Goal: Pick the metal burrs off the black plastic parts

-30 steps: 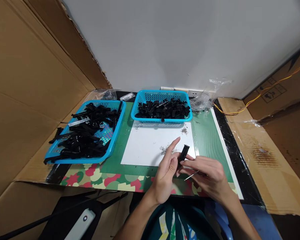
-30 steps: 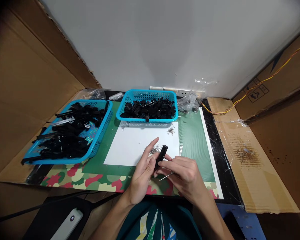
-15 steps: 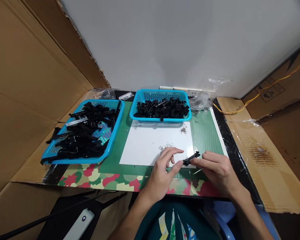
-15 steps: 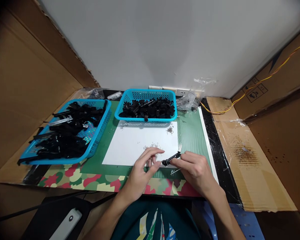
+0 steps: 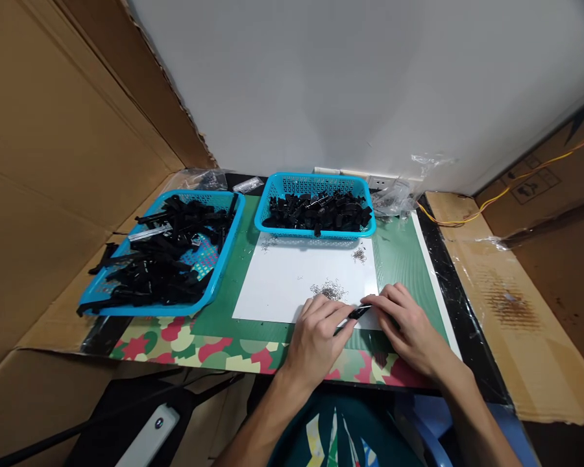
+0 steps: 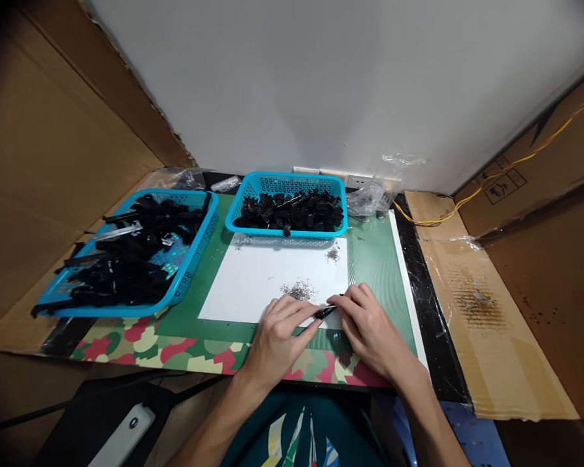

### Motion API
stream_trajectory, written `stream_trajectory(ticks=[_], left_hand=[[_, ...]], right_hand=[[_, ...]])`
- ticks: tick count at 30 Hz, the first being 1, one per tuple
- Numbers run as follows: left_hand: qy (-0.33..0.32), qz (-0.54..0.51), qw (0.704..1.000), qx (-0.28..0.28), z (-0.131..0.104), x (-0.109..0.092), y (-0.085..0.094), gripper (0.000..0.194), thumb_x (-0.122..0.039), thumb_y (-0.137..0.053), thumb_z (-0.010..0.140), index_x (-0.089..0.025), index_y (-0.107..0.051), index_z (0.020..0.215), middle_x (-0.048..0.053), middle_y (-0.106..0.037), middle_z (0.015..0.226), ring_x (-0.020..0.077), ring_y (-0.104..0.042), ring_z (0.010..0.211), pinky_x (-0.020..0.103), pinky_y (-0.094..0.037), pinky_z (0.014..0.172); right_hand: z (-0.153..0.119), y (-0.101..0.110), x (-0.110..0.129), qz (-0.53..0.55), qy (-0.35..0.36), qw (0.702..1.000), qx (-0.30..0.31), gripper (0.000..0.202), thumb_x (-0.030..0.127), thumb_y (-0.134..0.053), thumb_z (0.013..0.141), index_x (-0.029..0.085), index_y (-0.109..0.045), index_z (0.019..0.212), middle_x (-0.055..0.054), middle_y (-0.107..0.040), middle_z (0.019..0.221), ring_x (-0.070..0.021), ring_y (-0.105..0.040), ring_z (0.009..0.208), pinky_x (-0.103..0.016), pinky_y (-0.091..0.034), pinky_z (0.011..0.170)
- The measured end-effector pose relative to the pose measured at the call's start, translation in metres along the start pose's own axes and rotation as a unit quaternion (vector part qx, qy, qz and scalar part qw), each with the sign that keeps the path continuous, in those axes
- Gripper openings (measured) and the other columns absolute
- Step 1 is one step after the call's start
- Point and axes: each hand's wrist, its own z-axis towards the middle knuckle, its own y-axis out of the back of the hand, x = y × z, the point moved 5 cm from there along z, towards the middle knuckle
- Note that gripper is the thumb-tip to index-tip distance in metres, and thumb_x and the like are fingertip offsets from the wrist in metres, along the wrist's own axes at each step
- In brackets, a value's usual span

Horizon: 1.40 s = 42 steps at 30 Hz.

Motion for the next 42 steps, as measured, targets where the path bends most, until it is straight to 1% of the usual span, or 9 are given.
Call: stream_trajectory(ticks=[6, 9, 11, 13, 16, 23, 29, 37, 42], left_hand=[[-0.014, 0.040, 0.999, 0.001, 0.000, -0.002, -0.002, 0.019, -0.014, -0.068, 0.096, -0.019, -0.073, 0.113, 0.006, -0.076, 0.101, 0.0235, -0.064, 0.091, 0.039, -0.051, 0.077], [-0.018, 0.042, 0.999, -0.002, -0.001, -0.002, -0.002, 0.020, -0.012, -0.064, 0.098, -0.018, -0.072, 0.116, 0.007, -0.075, 0.102, 0.0233, -0.064, 0.090, 0.038, -0.050, 0.076], [-0.020, 0.045, 0.999, 0.000, -0.001, -0.002, -0.003, 0.018, -0.012, -0.063, 0.099, -0.018, -0.072, 0.113, 0.007, -0.075, 0.100, 0.0231, -0.064, 0.089, 0.038, -0.049, 0.075], [-0.022, 0.046, 0.999, 0.002, -0.001, -0.003, -0.004, 0.014, -0.013, -0.063, 0.099, -0.018, -0.072, 0.108, 0.006, -0.074, 0.097, 0.0228, -0.063, 0.087, 0.038, -0.049, 0.075], [-0.026, 0.043, 0.999, 0.001, -0.001, -0.004, -0.004, 0.011, -0.013, -0.063, 0.099, -0.017, -0.072, 0.102, 0.006, -0.073, 0.094, 0.0224, -0.062, 0.086, 0.038, -0.050, 0.076], [-0.026, 0.035, 0.999, 0.000, -0.001, -0.005, -0.005, 0.013, -0.010, -0.062, 0.099, -0.016, -0.071, 0.105, 0.006, -0.072, 0.095, 0.0219, -0.061, 0.087, 0.037, -0.051, 0.077], [-0.022, 0.035, 0.999, 0.006, -0.001, -0.005, -0.006, 0.013, -0.013, -0.061, 0.100, -0.016, -0.072, 0.104, 0.007, -0.071, 0.095, 0.0220, -0.061, 0.086, 0.038, -0.051, 0.078], [-0.018, 0.030, 0.999, 0.020, -0.003, -0.003, -0.009, 0.015, -0.010, -0.061, 0.098, -0.015, -0.072, 0.108, 0.007, -0.072, 0.097, 0.0231, -0.061, 0.089, 0.039, -0.052, 0.080], [-0.007, 0.035, 0.999, 0.021, -0.005, -0.003, -0.011, 0.018, -0.008, -0.061, 0.097, -0.016, -0.071, 0.109, 0.007, -0.073, 0.101, 0.0234, -0.062, 0.091, 0.040, -0.052, 0.081]], right_hand=[[-0.002, 0.017, 0.006, -0.013, 0.042, 0.986, -0.160, 0.034, 0.006, -0.059, 0.100, 0.029, -0.078, 0.118, -0.007, -0.078, 0.105, -0.0252, -0.070, 0.098, -0.044, -0.059, 0.085], [-0.003, 0.014, 0.007, 0.068, -0.037, 0.964, -0.256, 0.020, 0.015, -0.073, 0.095, 0.025, -0.079, 0.111, -0.006, -0.082, 0.097, -0.0220, -0.077, 0.081, -0.039, -0.065, 0.077], [-0.004, 0.003, 0.003, 0.123, -0.142, 0.939, -0.288, 0.011, 0.025, -0.082, 0.090, 0.021, -0.080, 0.099, -0.005, -0.083, 0.088, -0.0215, -0.078, 0.070, -0.035, -0.067, 0.068], [-0.003, -0.011, 0.001, 0.174, -0.189, 0.923, -0.285, 0.015, 0.031, -0.083, 0.088, 0.019, -0.079, 0.095, -0.006, -0.083, 0.084, -0.0230, -0.079, 0.069, -0.034, -0.068, 0.065], [0.000, -0.022, 0.002, 0.193, -0.200, 0.924, -0.263, 0.016, 0.033, -0.082, 0.088, 0.018, -0.079, 0.092, -0.006, -0.083, 0.083, -0.0231, -0.080, 0.069, -0.032, -0.067, 0.065], [0.001, -0.020, 0.008, 0.125, -0.162, 0.950, -0.238, 0.012, 0.029, -0.078, 0.092, 0.020, -0.080, 0.085, -0.003, -0.081, 0.079, -0.0191, -0.076, 0.065, -0.027, -0.061, 0.062], [0.000, -0.016, 0.005, 0.114, -0.181, 0.936, -0.278, 0.016, 0.034, -0.080, 0.090, 0.019, -0.078, 0.086, -0.004, -0.080, 0.078, -0.0193, -0.074, 0.062, -0.029, -0.061, 0.060], [0.008, -0.014, 0.019, 0.074, -0.123, 0.959, -0.242, 0.017, 0.030, -0.073, 0.096, 0.022, -0.076, 0.082, -0.003, -0.079, 0.074, -0.0184, -0.073, 0.059, -0.029, -0.062, 0.061], [0.010, -0.016, 0.025, 0.039, -0.065, 0.969, -0.235, 0.018, 0.021, -0.070, 0.098, 0.022, -0.075, 0.081, -0.002, -0.078, 0.073, -0.0160, -0.071, 0.057, -0.027, -0.060, 0.059]])
